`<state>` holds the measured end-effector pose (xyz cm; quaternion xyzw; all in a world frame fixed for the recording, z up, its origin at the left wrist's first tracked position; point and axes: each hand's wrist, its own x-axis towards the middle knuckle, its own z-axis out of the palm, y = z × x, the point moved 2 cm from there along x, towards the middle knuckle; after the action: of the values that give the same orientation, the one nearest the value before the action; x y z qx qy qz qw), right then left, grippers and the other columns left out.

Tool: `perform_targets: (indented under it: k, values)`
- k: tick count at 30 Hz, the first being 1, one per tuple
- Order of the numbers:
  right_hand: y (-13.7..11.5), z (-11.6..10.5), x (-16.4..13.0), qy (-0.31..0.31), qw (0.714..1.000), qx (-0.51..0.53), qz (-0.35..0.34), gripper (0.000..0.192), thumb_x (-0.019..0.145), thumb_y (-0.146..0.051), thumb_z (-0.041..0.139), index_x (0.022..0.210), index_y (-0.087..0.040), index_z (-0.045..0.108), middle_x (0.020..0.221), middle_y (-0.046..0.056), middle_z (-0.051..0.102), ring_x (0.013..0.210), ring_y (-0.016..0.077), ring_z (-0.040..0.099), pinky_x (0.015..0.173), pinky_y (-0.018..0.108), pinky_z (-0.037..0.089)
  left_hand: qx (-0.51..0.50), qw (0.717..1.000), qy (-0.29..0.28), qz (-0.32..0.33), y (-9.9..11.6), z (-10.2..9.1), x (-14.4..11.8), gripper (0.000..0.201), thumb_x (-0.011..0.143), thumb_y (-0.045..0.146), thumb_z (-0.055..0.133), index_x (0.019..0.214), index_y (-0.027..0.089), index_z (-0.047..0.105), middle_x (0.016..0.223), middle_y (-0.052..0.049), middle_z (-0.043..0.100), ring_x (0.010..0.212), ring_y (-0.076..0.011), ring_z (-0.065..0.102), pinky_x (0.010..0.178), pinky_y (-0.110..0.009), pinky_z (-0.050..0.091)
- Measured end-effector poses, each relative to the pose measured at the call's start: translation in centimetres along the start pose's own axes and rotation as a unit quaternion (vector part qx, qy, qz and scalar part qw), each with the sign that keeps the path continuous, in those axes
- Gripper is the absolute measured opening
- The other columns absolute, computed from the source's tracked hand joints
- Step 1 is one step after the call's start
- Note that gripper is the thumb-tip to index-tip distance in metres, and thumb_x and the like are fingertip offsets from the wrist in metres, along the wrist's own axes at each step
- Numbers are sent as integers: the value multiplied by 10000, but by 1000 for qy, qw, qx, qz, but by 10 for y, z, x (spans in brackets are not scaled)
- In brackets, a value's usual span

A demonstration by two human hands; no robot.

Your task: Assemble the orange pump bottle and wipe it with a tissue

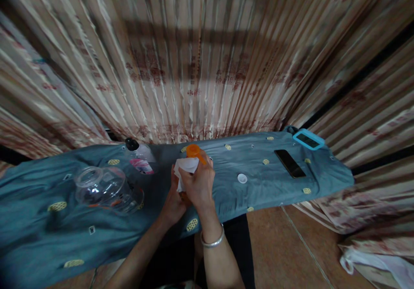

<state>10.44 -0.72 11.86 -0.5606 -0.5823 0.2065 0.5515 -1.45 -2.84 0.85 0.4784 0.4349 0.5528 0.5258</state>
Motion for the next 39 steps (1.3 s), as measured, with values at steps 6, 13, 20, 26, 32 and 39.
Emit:
perform_targets:
  k: [6, 13, 20, 26, 32, 39]
  values:
    - [2, -6, -4, -27, 999, 7, -36, 263, 928, -359, 740, 1170, -258, 767, 1183, 113, 833, 1124, 340, 792, 1054, 521, 638, 101, 978, -72, 168, 48, -14, -14, 1105, 1017, 559, 831, 1889, 293, 206, 2005, -173, 187, 1882, -385, 136, 1529, -584, 152]
    - [0, -19, -5, -87, 990, 37, -108, 323, 1031, -375, 635, 1288, -240, 777, 1361, 135, 840, 1249, 338, 789, 1159, 523, 609, 71, 984, -121, 113, 65, -6, 0, 903, 1055, 698, 709, 1813, 271, 467, 1871, -145, 520, 1835, -379, 317, 1537, -545, 115]
    - [9, -15, -8, -72, 990, 23, -115, 348, 1028, -343, 615, 1324, -269, 782, 1215, 118, 845, 1125, 332, 785, 1232, 574, 569, 100, 978, -118, 141, 67, -3, 23, 861, 958, 778, 783, 1645, 269, 678, 1720, -156, 680, 1769, -417, 432, 1525, -544, 84]
    - [9, -13, -6, -63, 989, 21, -135, 295, 1021, -333, 630, 1244, -209, 778, 1155, 126, 819, 1105, 313, 777, 1153, 588, 611, 35, 988, -107, 103, 76, -3, 47, 765, 811, 807, 898, 1330, 246, 865, 1432, -171, 846, 1641, -496, 571, 1498, -579, 207]
    - [5, -9, -2, -38, 996, 13, -85, 242, 1007, -457, 741, 1076, -227, 765, 1104, 106, 833, 1112, 301, 794, 1068, 530, 640, -12, 993, -102, 62, 53, -1, 29, 952, 834, 850, 875, 1546, 230, 755, 1645, -170, 737, 1606, -439, 622, 1456, -522, 352]
    - [0, 2, 5, -3, 1000, -13, 3, 227, 892, -389, 850, 1057, -252, 777, 1032, 74, 852, 925, 282, 800, 884, 438, 661, 19, 998, -49, 42, 12, -8, 0, 1080, 852, 705, 929, 1754, 276, 517, 1820, -183, 556, 1766, -417, 424, 1437, -550, 380]
